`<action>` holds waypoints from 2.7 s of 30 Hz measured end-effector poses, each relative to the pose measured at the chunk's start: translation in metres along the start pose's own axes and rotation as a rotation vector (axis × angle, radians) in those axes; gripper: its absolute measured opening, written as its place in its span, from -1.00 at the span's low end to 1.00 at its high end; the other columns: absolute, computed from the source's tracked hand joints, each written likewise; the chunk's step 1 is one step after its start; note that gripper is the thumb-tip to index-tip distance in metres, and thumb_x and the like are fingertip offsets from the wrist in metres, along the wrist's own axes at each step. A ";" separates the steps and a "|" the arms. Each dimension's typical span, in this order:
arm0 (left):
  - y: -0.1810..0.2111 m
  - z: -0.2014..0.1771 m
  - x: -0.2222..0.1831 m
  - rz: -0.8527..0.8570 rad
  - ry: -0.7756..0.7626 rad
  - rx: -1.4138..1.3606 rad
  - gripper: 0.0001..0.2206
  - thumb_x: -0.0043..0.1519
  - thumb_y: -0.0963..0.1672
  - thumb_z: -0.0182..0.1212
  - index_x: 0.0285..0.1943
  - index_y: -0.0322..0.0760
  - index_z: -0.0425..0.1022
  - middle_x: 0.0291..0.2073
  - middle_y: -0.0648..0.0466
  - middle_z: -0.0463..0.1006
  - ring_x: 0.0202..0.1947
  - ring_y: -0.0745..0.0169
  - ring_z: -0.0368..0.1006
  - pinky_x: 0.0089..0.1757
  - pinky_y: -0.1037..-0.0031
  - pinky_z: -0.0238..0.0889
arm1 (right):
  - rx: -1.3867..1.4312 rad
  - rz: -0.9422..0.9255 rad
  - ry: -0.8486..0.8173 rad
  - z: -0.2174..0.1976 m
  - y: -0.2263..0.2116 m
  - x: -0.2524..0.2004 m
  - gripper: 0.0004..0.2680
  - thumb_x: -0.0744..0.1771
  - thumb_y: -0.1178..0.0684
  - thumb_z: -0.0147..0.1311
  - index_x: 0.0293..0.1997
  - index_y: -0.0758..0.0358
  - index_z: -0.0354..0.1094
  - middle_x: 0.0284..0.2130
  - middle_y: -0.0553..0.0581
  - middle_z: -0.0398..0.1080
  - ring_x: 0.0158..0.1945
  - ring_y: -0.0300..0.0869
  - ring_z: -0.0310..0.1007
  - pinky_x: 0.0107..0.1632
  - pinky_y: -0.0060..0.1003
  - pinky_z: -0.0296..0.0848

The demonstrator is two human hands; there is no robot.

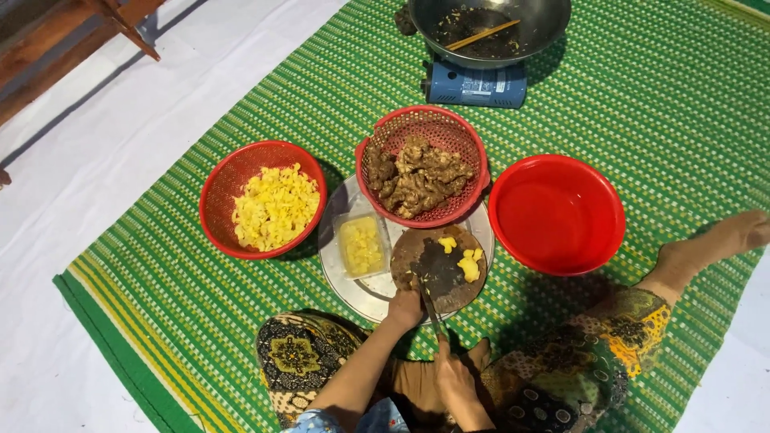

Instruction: Slicing ginger into thin pieces on a wooden cutting board using a knife while sitting on the floor.

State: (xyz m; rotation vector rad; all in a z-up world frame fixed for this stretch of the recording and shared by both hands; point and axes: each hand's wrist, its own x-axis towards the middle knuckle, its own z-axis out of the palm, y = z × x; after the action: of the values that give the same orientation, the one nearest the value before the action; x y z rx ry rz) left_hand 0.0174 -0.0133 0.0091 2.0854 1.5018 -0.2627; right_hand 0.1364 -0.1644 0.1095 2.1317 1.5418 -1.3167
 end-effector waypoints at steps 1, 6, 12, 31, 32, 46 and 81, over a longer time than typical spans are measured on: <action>0.000 0.000 0.001 0.008 0.000 0.001 -0.26 0.16 -0.20 0.07 0.56 -0.57 -0.13 -0.20 -0.29 0.60 -0.18 -0.31 0.52 -0.20 0.13 0.42 | 0.034 -0.041 0.034 0.001 0.002 0.000 -0.58 0.45 0.01 -0.31 0.52 0.03 -0.34 -0.11 0.33 0.51 -0.08 0.15 0.56 0.00 0.12 0.43; -0.004 -0.006 0.007 0.052 -0.084 -0.016 -0.32 0.24 -0.14 -0.02 0.53 -0.68 -0.09 -0.10 -0.37 0.58 -0.12 -0.37 0.49 -0.11 0.12 0.37 | 0.026 -0.055 0.031 0.010 0.004 0.007 -0.58 0.46 0.01 -0.32 0.53 0.09 -0.37 -0.21 0.30 0.54 -0.19 0.07 0.60 -0.08 0.06 0.52; -0.010 0.001 0.010 0.047 -0.061 -0.080 -0.73 0.20 -0.18 0.02 -0.16 -0.56 0.59 -0.28 -0.32 0.62 -0.27 -0.35 0.56 -0.22 0.08 0.44 | 0.044 -0.052 0.110 0.029 0.010 0.023 -0.59 0.44 0.00 -0.28 0.52 0.03 -0.28 -0.27 0.33 0.52 -0.22 0.20 0.57 -0.10 0.14 0.44; -0.020 0.036 0.032 -0.002 -0.064 0.067 -0.52 0.23 -0.20 -0.01 0.36 -0.57 0.22 0.02 -0.36 0.49 0.03 -0.35 0.40 -0.05 0.09 0.38 | 0.021 -0.065 0.010 0.007 0.005 0.000 -0.49 0.42 0.16 -0.20 0.55 0.06 -0.42 -0.10 0.30 0.52 -0.08 0.07 0.57 0.03 0.03 0.52; -0.023 0.042 0.036 0.019 -0.048 0.095 -0.56 0.20 -0.20 -0.01 0.28 -0.62 0.31 -0.05 -0.37 0.52 -0.04 -0.36 0.43 -0.09 0.08 0.39 | -0.018 -0.078 0.019 0.010 0.007 -0.001 -0.40 0.40 0.22 -0.14 0.59 0.05 -0.51 -0.17 0.28 0.53 -0.15 0.01 0.60 -0.02 -0.06 0.60; -0.013 0.030 0.031 -0.036 -0.091 0.086 -0.31 0.24 -0.21 -0.07 0.61 -0.46 -0.17 0.27 -0.46 0.29 0.19 -0.40 0.32 0.05 0.08 0.32 | -0.029 -0.069 0.044 0.018 0.012 0.011 -0.38 0.36 0.29 -0.11 0.58 0.07 -0.43 -0.34 0.17 0.51 -0.35 -0.09 0.54 -0.27 -0.19 0.57; -0.019 0.031 0.028 -0.035 -0.087 0.055 -0.74 0.20 -0.20 0.01 -0.05 -0.48 0.57 -0.11 -0.28 0.60 -0.09 -0.30 0.51 -0.10 0.12 0.42 | 0.027 -0.183 0.138 0.018 0.012 0.020 -0.57 0.43 0.20 -0.16 0.49 0.35 -0.25 -0.52 0.15 0.47 -0.56 -0.13 0.46 -0.49 -0.28 0.55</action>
State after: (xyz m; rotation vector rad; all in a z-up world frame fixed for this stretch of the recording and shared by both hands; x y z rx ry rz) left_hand 0.0142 -0.0030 -0.0356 2.0638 1.4956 -0.4070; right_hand 0.1380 -0.1671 0.0798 2.1833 1.8215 -1.2738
